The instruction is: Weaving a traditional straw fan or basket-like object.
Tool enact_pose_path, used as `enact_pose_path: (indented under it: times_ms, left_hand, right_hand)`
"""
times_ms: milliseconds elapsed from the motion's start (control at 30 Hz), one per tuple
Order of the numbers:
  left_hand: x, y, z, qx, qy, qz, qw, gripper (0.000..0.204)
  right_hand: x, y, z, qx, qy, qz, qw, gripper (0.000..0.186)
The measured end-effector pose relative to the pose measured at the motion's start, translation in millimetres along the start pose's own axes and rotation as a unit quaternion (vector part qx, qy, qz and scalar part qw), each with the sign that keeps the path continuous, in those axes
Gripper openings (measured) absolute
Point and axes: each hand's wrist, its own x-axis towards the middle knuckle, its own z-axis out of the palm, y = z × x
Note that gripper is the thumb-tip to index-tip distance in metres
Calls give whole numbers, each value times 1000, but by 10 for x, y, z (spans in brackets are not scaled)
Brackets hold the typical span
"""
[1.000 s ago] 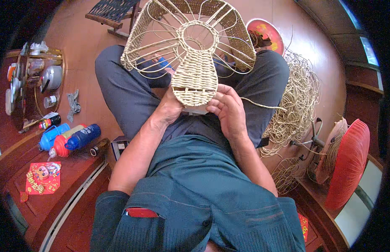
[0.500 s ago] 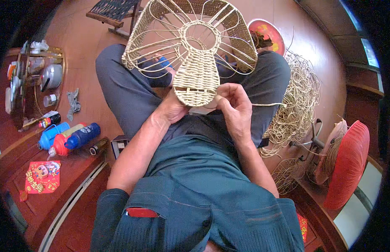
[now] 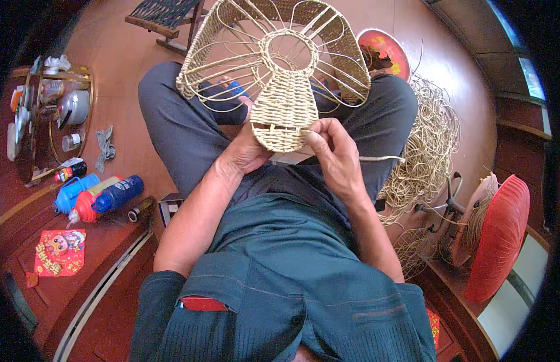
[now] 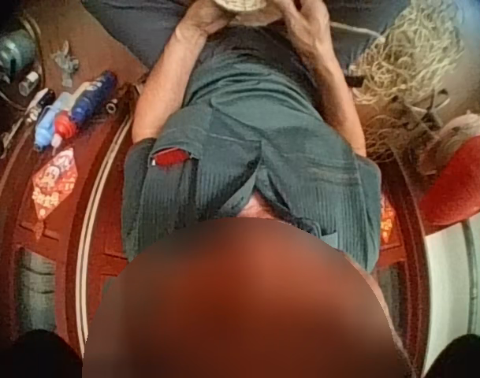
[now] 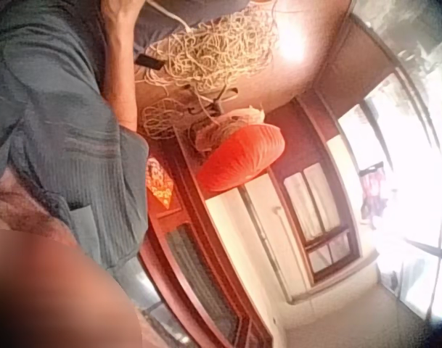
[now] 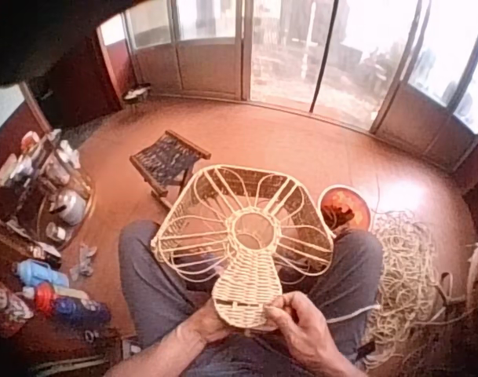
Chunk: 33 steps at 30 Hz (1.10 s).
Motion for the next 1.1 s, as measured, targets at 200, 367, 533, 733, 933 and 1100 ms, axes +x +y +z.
enact_pose_path:
  times_ms: [200, 367, 533, 733, 933, 1100]
  left_hand:
    - [25, -17, -60, -44, -9, -46, 998, 51]
    - [53, -93, -92, -76, -59, -87, 992, 47]
    - [197, -232, 189, -97, -120, -129, 980, 46]
    - [257, -408, 380, -119, -96, -139, 978, 46]
    - [216, -434, 472, -136, -89, -117, 980, 47]
    - [228, -514, 514, -139, -87, -112, 980, 41]
  right_hand:
    - [-25, 20, -303, 327, -151, 146, 922, 30]
    - [-61, 130, -705, 432, -80, 167, 883, 31]
    - [-104, 61, -774, 529, -16, 168, 832, 28]
    - [-158, -38, -743, 658, 65, 166, 731, 25]
    - [-210, -9, -859, 720, -8, 157, 676, 28]
    - [-253, 3, -892, 733, -27, 151, 663, 31]
